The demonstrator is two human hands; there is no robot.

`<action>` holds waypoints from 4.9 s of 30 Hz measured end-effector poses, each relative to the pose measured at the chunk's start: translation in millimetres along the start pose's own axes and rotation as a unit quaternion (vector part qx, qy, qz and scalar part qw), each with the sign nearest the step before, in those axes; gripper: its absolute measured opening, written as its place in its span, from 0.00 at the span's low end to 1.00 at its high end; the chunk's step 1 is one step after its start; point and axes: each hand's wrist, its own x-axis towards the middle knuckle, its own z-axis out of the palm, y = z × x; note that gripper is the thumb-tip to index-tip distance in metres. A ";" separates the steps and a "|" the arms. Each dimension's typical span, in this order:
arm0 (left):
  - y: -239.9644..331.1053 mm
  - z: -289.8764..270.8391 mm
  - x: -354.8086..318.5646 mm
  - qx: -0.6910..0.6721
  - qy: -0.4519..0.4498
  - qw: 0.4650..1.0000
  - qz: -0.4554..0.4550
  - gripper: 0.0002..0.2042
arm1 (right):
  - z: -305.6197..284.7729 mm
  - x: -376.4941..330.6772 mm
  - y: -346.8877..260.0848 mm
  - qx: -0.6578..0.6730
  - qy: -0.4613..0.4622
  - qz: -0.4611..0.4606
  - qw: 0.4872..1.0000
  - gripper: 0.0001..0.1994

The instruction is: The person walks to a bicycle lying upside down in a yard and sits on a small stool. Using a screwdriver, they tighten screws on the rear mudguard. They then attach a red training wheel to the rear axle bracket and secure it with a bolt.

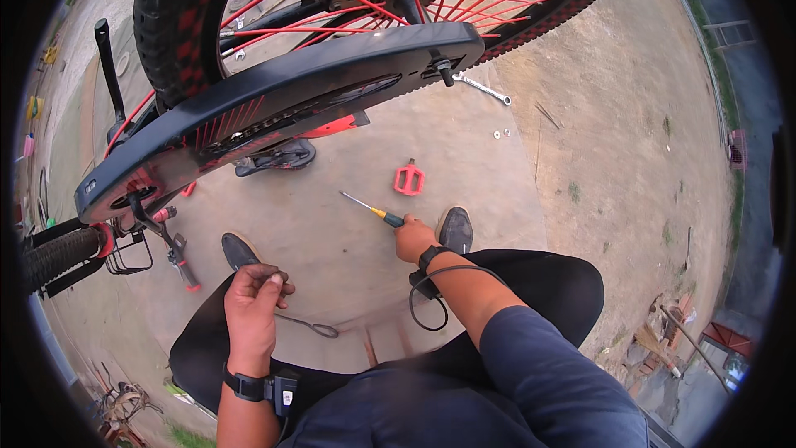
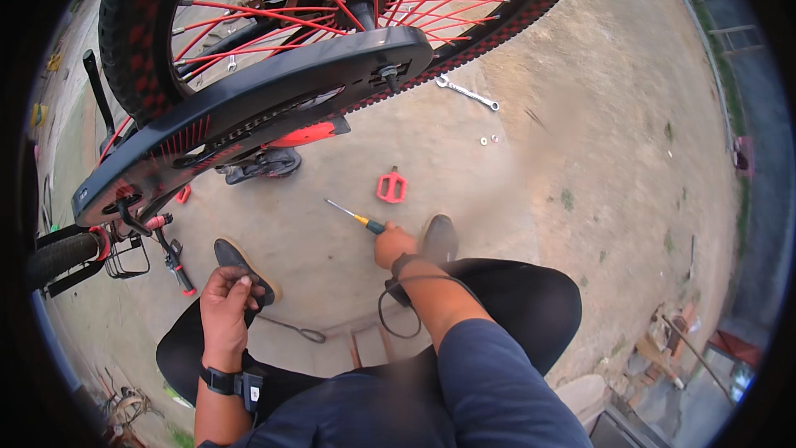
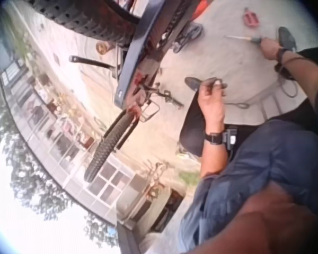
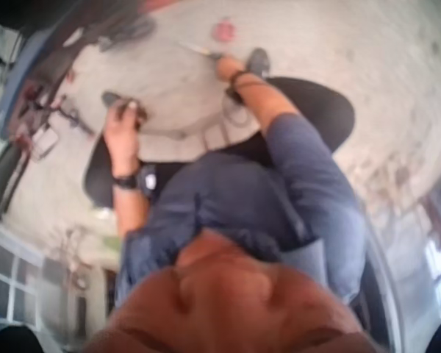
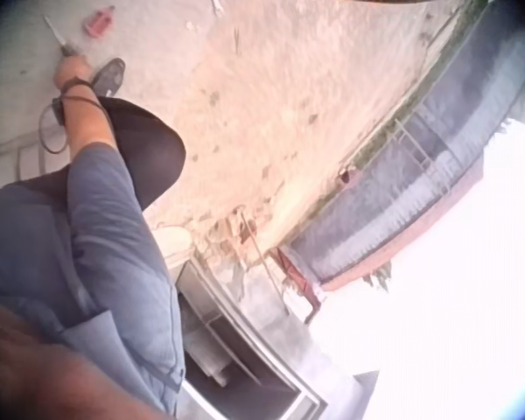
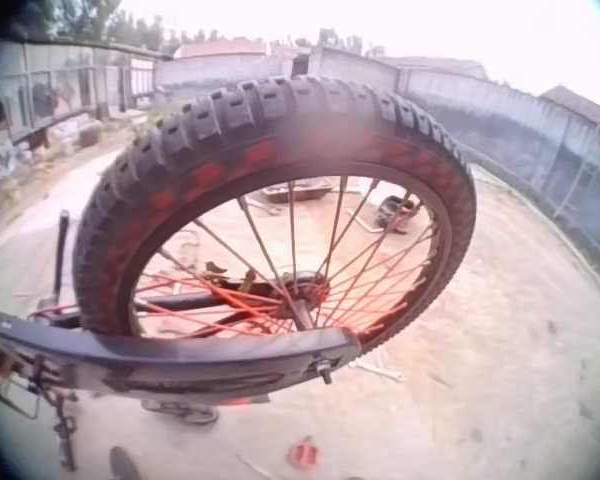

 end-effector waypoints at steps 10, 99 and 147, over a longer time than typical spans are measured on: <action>15.0 19.5 1.2 0.010 -0.038 0.998 0.045 0.04 | -50.5 -33.6 -25.3 0.063 0.068 -0.056 0.994 0.13; 44.5 47.4 -38.3 0.233 -0.030 0.972 0.012 0.20 | -15.3 -37.2 -52.9 0.077 0.011 -0.103 0.992 0.12; 35.3 41.1 -35.5 0.200 -0.045 0.979 0.003 0.18 | -10.5 -38.4 -52.3 0.059 0.012 -0.093 0.994 0.12</action>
